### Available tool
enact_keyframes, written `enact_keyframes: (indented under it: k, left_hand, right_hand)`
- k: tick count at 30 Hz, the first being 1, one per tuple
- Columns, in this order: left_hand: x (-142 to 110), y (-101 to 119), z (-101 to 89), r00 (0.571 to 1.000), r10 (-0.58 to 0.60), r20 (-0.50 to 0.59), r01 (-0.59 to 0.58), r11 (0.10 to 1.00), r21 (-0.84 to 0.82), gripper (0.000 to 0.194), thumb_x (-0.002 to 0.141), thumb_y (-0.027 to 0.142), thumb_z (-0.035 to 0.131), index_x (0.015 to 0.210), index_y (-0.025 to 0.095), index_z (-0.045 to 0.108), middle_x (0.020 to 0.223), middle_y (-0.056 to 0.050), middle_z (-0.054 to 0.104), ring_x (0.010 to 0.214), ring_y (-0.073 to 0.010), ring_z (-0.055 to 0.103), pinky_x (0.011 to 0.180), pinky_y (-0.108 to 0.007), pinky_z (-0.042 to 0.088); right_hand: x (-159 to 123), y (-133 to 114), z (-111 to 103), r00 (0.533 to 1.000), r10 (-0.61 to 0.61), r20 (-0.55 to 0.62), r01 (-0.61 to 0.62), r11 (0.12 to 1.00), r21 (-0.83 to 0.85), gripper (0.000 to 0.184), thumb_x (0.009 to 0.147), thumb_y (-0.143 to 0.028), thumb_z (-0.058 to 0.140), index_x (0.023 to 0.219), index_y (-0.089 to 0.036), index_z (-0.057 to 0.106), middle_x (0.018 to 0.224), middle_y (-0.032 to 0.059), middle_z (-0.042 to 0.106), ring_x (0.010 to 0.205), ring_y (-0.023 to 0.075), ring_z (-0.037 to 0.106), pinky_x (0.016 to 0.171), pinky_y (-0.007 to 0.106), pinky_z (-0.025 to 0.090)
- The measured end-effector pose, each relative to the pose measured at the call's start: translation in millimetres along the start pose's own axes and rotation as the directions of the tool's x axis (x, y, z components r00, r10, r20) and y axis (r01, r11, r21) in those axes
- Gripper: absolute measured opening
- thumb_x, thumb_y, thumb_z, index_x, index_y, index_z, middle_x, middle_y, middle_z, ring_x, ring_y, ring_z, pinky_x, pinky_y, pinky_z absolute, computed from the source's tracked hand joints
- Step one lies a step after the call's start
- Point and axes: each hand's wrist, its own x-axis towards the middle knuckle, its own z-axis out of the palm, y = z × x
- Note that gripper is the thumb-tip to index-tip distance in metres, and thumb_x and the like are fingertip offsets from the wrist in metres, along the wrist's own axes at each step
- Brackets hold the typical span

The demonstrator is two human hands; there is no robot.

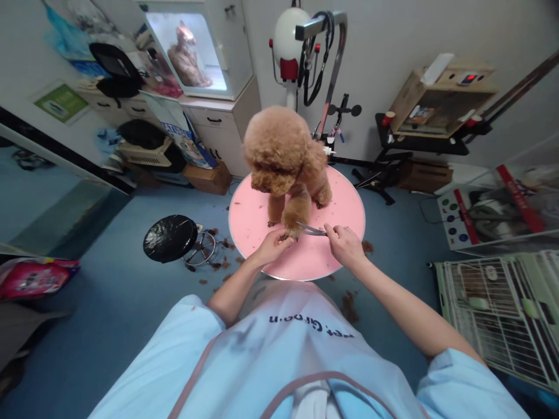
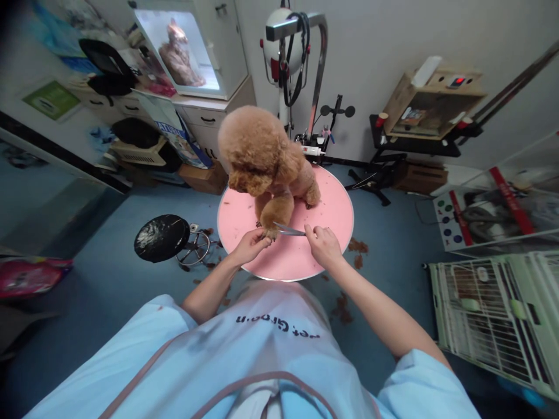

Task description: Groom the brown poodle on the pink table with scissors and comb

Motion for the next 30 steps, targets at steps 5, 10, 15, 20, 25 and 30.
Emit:
enact_keyframes:
  k: [5,10,15,20,25,30]
  left_hand:
    - [-1.6,-0.2,3.2,1.0,-0.007,0.0,0.007,1.0,0.0,0.034,0.083,0.045,0.054,0.079,0.011,0.054,0.076,-0.003,0.052,0.068,-0.0099,0.045,0.063,-0.022,0.036]
    - [-0.1,-2.1,4.5,1.0,-0.021,-0.017,0.021,1.0,-0.019,0.035,0.081,0.046,0.055,0.078,0.011,0.055,0.071,-0.001,0.05,0.064,-0.0094,0.043,0.061,-0.022,0.035]
    - [-0.5,0.6,7.2,1.0,-0.025,-0.001,0.025,1.0,-0.005,0.035,0.082,0.046,0.054,0.081,0.01,0.057,0.074,-0.003,0.052,0.067,-0.0102,0.045,0.063,-0.023,0.036]
    - [-1.1,-4.9,7.8,0.998,-0.058,-0.006,0.058,0.998,-0.011,0.037,0.08,0.047,0.057,0.082,0.011,0.057,0.073,-0.002,0.052,0.066,-0.0098,0.045,0.063,-0.023,0.037]
    - [4.3,-22.5,0.9,0.989,-0.134,-0.058,0.124,0.981,-0.152,0.049,0.073,0.06,0.057,0.073,0.012,0.049,0.065,0.0,0.048,0.06,-0.0082,0.043,0.059,-0.022,0.036]
    - [-0.6,-15.6,5.5,0.994,-0.106,-0.026,0.099,0.979,-0.177,0.048,0.073,0.059,0.059,0.075,0.012,0.05,0.068,0.0,0.049,0.061,-0.0077,0.044,0.059,-0.022,0.036]
  right_hand:
    - [0.6,0.1,-0.5,0.998,-0.04,-0.038,0.039,0.999,-0.029,0.035,0.091,-0.013,0.038,0.121,-0.013,0.057,0.079,0.0079,0.056,0.068,0.0178,0.04,0.071,0.032,0.031]
    - [-9.8,6.6,-0.1,0.997,-0.063,-0.04,0.062,0.997,-0.037,0.034,0.092,-0.013,0.037,0.117,-0.014,0.059,0.079,0.0075,0.056,0.069,0.0175,0.04,0.072,0.031,0.031]
    - [-6.0,3.3,-2.0,1.0,0.015,0.012,-0.015,0.999,0.034,0.037,0.09,-0.012,0.037,0.121,-0.013,0.056,0.083,0.0104,0.055,0.074,0.0192,0.043,0.076,0.034,0.032]
    - [-1.3,0.9,-4.1,0.999,-0.032,0.029,0.031,0.998,0.054,0.034,0.092,-0.014,0.036,0.118,-0.014,0.057,0.079,0.009,0.055,0.07,0.0185,0.043,0.072,0.033,0.031]
    - [-26.6,-2.0,19.0,0.993,0.003,0.116,-0.027,0.977,0.21,0.03,0.085,-0.005,0.037,0.103,-0.014,0.06,0.081,0.0079,0.058,0.071,0.0168,0.048,0.069,0.029,0.035]
    - [-35.7,-43.1,41.4,0.864,0.362,0.35,-0.491,0.455,0.743,0.008,0.078,-0.021,0.045,0.082,-0.017,0.051,0.068,0.0006,0.054,0.058,0.0131,0.049,0.056,0.025,0.04]
